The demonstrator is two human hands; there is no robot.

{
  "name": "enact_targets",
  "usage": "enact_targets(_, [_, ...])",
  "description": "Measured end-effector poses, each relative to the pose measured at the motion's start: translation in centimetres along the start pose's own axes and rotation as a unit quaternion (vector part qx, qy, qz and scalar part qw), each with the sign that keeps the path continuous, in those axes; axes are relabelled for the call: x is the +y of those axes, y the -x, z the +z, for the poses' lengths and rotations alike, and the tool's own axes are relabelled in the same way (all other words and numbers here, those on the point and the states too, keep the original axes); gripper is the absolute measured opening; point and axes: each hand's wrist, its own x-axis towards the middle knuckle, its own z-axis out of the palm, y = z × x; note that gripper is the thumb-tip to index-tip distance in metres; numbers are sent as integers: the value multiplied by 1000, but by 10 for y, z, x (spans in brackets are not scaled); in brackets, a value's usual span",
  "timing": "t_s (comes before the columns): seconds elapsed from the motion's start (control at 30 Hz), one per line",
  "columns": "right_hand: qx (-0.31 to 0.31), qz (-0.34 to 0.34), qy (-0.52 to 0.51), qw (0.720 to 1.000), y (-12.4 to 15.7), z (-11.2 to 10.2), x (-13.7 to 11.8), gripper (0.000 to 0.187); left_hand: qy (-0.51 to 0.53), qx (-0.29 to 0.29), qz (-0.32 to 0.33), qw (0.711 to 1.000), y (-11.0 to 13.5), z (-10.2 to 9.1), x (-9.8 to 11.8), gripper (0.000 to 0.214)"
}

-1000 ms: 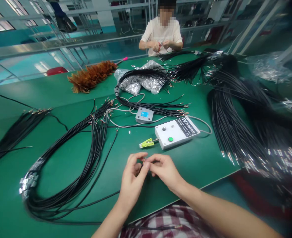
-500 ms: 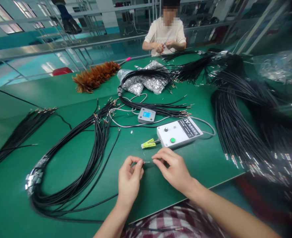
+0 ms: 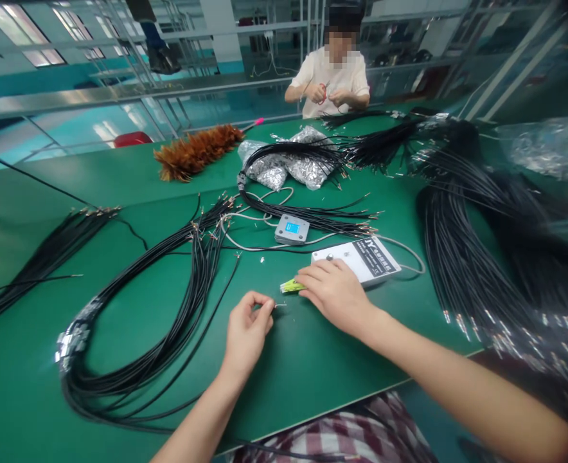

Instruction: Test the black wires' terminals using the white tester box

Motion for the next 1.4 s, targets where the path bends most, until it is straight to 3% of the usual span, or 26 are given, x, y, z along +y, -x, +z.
enact_targets(0.1, [-83, -14, 24, 996, -15, 1, 5, 5, 7, 2, 8, 1000, -9, 2, 1, 32])
enact_targets(0.2, [-111, -11, 26, 993, -23, 3, 5, 2, 12, 4, 14, 1000, -15, 4, 1, 31])
enact_targets(0.63, [-109, -31, 53, 992, -28, 9, 5, 16, -27, 32, 45, 998, -36, 12, -14, 26])
enact_targets(1.1, [-89, -28, 46, 995, -24, 7, 5, 11, -169, 75, 95, 978, -31, 21, -16, 13])
enact_targets(1.33, [-65, -37, 52, 996, -23, 5, 1, 3, -210, 48, 143, 966, -32, 15, -14, 13])
enact_targets(1.4, [-37, -41, 31, 998, -17, -1, 5, 11, -218, 34, 155, 963, -33, 11, -12, 15])
